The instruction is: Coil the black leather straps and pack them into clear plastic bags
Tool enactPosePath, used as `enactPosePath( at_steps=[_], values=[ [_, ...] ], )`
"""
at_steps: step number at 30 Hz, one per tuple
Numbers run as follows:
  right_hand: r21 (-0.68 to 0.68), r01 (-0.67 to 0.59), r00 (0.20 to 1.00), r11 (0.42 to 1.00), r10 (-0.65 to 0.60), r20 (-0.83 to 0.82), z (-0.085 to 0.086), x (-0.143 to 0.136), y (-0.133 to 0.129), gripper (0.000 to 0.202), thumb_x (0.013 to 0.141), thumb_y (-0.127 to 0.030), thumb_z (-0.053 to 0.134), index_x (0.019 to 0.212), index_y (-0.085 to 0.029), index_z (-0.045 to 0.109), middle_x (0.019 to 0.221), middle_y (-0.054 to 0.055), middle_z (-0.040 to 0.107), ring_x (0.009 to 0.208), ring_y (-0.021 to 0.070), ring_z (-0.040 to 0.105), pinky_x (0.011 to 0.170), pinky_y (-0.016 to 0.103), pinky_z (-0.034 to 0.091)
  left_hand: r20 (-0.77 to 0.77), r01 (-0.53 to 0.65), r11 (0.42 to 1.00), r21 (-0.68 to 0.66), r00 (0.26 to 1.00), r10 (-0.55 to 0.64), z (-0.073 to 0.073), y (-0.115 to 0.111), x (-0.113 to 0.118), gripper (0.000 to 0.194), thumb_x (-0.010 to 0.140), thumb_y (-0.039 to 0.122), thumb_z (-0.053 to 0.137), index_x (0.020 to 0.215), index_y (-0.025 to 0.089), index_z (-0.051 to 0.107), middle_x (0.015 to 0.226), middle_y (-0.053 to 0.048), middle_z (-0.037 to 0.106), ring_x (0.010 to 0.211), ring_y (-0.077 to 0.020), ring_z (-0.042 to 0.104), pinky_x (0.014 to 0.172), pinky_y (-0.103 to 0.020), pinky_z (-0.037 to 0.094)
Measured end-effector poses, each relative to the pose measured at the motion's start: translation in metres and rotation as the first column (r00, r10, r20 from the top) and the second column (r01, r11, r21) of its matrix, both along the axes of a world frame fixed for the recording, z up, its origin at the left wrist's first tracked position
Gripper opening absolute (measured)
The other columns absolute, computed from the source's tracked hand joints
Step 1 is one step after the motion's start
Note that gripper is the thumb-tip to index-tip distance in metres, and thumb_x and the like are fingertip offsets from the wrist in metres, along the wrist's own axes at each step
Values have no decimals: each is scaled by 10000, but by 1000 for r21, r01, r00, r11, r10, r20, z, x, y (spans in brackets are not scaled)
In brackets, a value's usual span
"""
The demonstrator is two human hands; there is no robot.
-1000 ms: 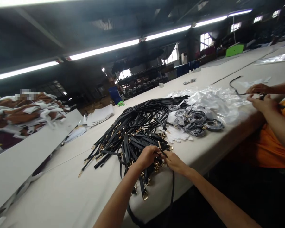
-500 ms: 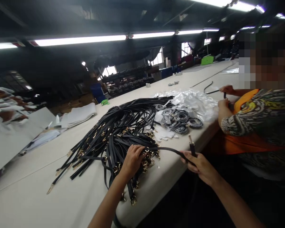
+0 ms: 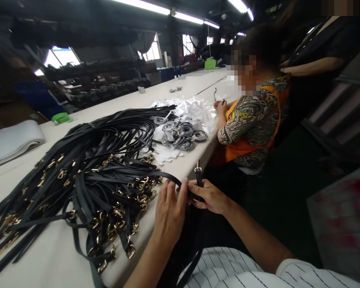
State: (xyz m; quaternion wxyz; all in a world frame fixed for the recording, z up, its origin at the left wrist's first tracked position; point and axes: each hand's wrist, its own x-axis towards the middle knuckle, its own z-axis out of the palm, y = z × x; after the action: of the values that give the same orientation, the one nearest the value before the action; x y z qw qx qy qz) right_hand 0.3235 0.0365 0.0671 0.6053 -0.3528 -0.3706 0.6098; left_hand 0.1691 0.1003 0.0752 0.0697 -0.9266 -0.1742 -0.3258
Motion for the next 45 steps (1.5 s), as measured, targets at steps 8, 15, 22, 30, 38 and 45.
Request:
enactPosePath(
  at_steps=[8, 15, 22, 30, 38, 45],
  values=[
    [5, -179, 982, 984, 178, 67, -8, -11, 4, 530, 929, -550, 495, 1098, -77, 662, 692, 78, 702, 317, 19, 354, 310, 167, 192, 86, -288, 951, 112, 956, 280, 16, -11, -45, 229, 870, 168, 601, 1059, 264, 687, 1024, -105, 621, 957, -284, 547, 802, -428, 418],
    [31, -317, 929, 948, 317, -190, -9, -10, 12, 593, 994, -549, 315, 1163, -87, 646, 483, -51, 487, 312, 15, 194, 339, 172, 128, 533, -39, 745, -666, 673, 512, 49, -57, -104, 129, 903, 364, 529, 862, 288, 626, 617, 6, 586, 512, -195, 551, 467, -338, 486],
    [167, -250, 841, 954, 300, -451, 32, -18, 40, 706, 1006, -565, 89, 1044, -150, 659, 411, -87, 313, 310, 46, 119, 324, 171, 121, 201, 49, 456, -889, 935, 292, 2, -70, -70, 329, 908, 401, 523, 1157, 244, 669, 939, -68, 680, 661, -162, 604, 664, -307, 527],
    [126, -282, 802, 951, 305, -513, 29, -29, 55, 557, 998, -543, 286, 1228, -112, 555, 765, 39, 623, 555, 62, 512, 509, 151, 422, 205, 264, -128, -956, 914, 351, -21, -48, -23, 449, 795, 556, 652, 888, 120, 707, 622, -15, 607, 387, -41, 330, 376, -198, 186],
    [156, -137, 976, 978, 160, -147, 7, -32, 29, 353, 930, -315, 575, 1245, -157, 568, 952, 78, 679, 903, 159, 626, 831, 287, 461, 148, 193, -48, -980, 868, 473, -29, -49, -36, 423, 757, 526, 702, 845, 115, 744, 587, -21, 600, 416, -50, 286, 404, -216, 137],
    [215, -46, 989, 975, 14, 150, -3, -35, 25, 413, 981, -406, 476, 1286, -141, 557, 927, 87, 725, 889, 161, 659, 832, 301, 476, 78, 132, -85, -988, 883, 462, -44, -44, -46, 469, 747, 549, 703, 910, 111, 740, 623, -28, 619, 427, -53, 283, 426, -223, 154]
  ],
)
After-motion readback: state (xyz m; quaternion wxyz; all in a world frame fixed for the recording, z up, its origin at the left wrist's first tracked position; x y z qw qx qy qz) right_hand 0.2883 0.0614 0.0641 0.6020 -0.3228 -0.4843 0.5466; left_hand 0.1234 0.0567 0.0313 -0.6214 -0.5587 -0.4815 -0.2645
